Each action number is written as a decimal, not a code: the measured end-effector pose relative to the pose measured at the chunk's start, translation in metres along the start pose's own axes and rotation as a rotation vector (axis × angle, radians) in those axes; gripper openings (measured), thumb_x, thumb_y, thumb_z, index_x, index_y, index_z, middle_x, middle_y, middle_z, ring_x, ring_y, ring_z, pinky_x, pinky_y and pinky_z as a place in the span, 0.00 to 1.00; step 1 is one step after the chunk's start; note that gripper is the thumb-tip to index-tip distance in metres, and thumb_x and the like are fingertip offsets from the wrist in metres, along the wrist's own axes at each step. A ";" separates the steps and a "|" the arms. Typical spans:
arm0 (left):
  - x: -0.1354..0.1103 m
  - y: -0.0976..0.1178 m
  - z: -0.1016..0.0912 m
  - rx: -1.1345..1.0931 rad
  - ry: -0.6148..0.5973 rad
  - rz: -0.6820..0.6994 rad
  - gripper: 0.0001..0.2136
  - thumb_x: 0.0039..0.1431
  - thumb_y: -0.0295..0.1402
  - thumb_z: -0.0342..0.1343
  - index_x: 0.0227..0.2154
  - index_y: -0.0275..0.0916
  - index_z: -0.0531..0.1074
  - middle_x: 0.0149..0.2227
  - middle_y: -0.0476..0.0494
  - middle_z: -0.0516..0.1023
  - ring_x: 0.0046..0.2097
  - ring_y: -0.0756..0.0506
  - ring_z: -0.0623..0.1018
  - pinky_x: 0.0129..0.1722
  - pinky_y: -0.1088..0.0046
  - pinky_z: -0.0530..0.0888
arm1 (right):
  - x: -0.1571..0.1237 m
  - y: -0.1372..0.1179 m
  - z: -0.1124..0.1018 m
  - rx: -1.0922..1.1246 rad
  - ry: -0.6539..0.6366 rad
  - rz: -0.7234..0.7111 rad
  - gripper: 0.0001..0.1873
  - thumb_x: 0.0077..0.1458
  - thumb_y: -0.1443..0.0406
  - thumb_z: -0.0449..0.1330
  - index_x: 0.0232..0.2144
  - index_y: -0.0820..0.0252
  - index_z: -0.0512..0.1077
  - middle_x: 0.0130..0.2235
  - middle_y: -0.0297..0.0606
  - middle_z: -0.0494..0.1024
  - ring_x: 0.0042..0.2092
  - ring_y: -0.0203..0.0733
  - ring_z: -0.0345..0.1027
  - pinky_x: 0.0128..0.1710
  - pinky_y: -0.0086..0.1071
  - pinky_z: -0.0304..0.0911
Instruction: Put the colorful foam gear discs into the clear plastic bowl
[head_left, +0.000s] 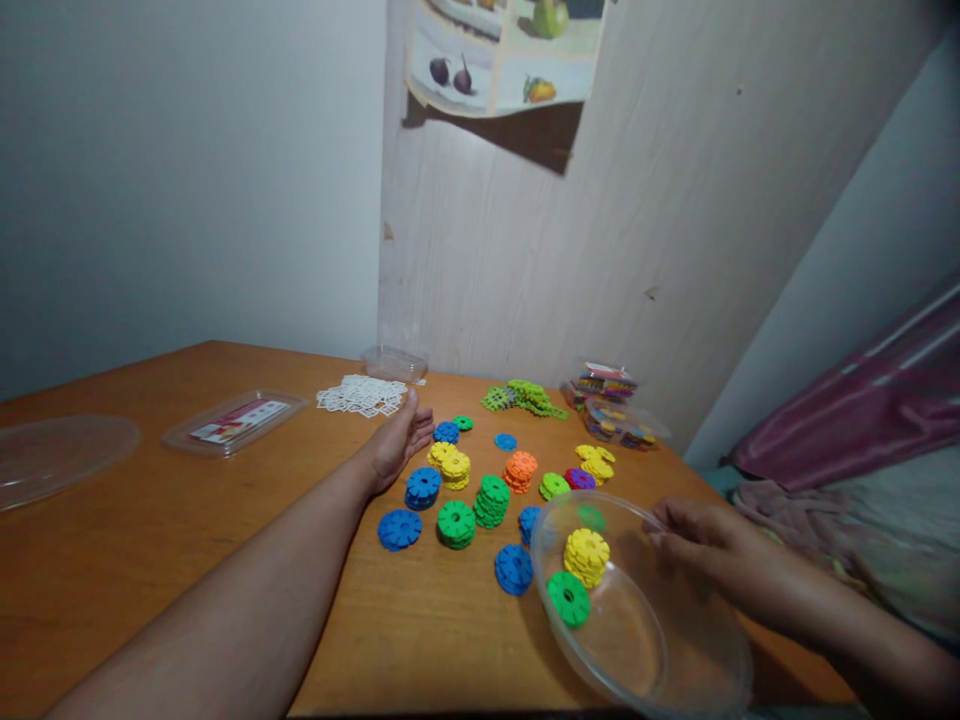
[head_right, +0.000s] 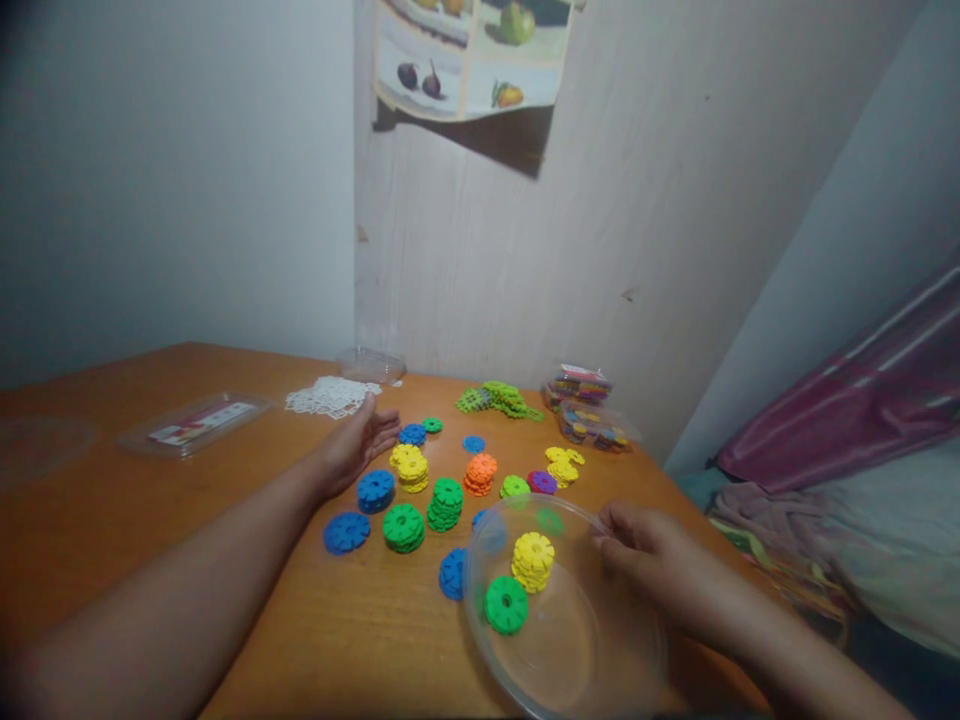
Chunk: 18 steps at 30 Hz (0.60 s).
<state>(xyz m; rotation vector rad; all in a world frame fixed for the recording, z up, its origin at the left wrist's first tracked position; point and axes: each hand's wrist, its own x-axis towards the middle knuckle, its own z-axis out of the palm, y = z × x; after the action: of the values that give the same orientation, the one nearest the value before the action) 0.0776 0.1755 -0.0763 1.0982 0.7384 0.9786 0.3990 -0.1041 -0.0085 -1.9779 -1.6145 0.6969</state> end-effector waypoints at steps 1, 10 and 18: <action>0.000 0.000 0.000 0.000 0.003 -0.003 0.41 0.64 0.60 0.42 0.65 0.28 0.59 0.69 0.25 0.58 0.67 0.38 0.66 0.66 0.64 0.62 | -0.001 -0.003 -0.005 0.009 -0.006 0.015 0.19 0.52 0.49 0.59 0.28 0.58 0.69 0.28 0.34 0.70 0.30 0.38 0.64 0.28 0.30 0.59; -0.003 0.001 0.001 -0.029 0.004 -0.014 0.39 0.65 0.59 0.41 0.65 0.28 0.59 0.68 0.25 0.59 0.68 0.39 0.64 0.66 0.65 0.63 | 0.020 -0.012 -0.060 0.162 0.135 0.120 0.23 0.53 0.45 0.62 0.33 0.59 0.72 0.27 0.33 0.74 0.23 0.31 0.57 0.21 0.26 0.51; -0.001 -0.002 -0.004 -0.050 0.008 -0.016 0.42 0.63 0.61 0.42 0.66 0.28 0.59 0.68 0.24 0.59 0.67 0.37 0.65 0.66 0.64 0.64 | 0.117 -0.016 -0.067 0.212 0.345 0.116 0.16 0.46 0.52 0.65 0.25 0.57 0.68 0.21 0.33 0.72 0.19 0.31 0.57 0.19 0.27 0.50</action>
<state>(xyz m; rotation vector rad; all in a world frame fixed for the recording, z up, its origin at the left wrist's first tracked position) 0.0747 0.1758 -0.0797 1.0444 0.7245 0.9839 0.4518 0.0101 0.0430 -1.9219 -1.1820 0.5105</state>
